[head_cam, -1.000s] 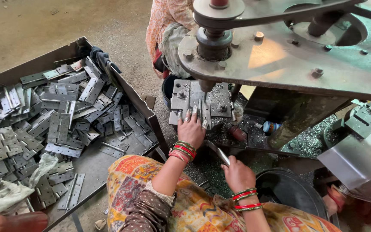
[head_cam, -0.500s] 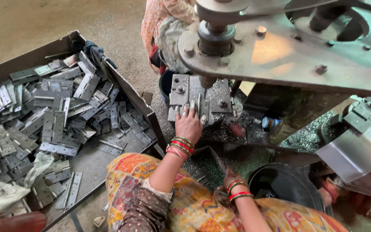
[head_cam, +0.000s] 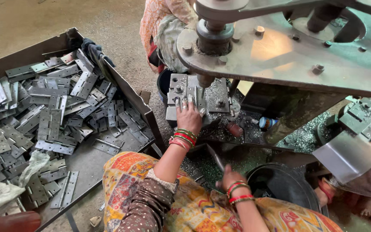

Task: The person repeatedly picks metal hinge pieces from a bin, places them into a manual punching machine, and operates the lever to punch holes. The processed pieces are returned to the bin. The task is performed one at a time in a repetitive cycle.

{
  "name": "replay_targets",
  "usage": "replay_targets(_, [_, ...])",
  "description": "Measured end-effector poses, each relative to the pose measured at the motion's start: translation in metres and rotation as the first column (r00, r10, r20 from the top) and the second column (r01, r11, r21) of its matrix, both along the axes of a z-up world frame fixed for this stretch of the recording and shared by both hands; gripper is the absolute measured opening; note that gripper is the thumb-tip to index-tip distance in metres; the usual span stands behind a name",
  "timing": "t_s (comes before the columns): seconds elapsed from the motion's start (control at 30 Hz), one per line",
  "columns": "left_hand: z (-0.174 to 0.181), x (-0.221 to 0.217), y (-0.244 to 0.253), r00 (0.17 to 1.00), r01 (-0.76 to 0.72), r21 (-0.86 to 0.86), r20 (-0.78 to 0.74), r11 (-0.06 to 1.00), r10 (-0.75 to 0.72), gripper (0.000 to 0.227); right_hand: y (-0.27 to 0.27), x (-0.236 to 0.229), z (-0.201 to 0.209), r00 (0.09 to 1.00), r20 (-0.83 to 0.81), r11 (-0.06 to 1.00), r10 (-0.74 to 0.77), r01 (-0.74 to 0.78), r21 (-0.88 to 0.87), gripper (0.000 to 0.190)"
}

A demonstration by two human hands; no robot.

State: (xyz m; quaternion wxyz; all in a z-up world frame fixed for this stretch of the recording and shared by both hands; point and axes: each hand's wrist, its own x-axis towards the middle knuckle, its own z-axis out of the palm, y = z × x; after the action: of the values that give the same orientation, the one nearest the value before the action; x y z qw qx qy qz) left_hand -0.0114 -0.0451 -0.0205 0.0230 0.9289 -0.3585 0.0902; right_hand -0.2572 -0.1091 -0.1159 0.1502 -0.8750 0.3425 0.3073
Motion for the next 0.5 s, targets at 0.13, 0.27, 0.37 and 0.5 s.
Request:
replay_targets(0.13, [0.004,-0.006,0.011,0.998,0.009,0.016,-0.066,1.0,-0.008,0.033,-0.01,-0.001,-0.048,0.996,-0.076,0.995,0.049,-0.042,0.088,0.119])
replay_targets(0.27, [0.003,-0.014,0.022,0.999,0.042,-0.119,0.0,0.992,-0.043,0.033,-0.01,-0.004,-0.023,1.0,0.021,0.994,-0.004,0.002,0.111,0.096])
replay_targets(0.37, [-0.001,-0.005,0.016,0.999,0.042,-0.166,-0.02,0.985,-0.046,0.033,0.0,-0.007,0.025,0.995,0.098,1.0,-0.017,0.018,-0.004,0.073])
replay_targets(0.5, [-0.01,0.014,-0.003,0.998,0.032,-0.122,-0.046,0.992,-0.037,0.029,0.002,-0.009,0.046,0.982,0.185,0.998,0.029,-0.017,-0.062,0.068])
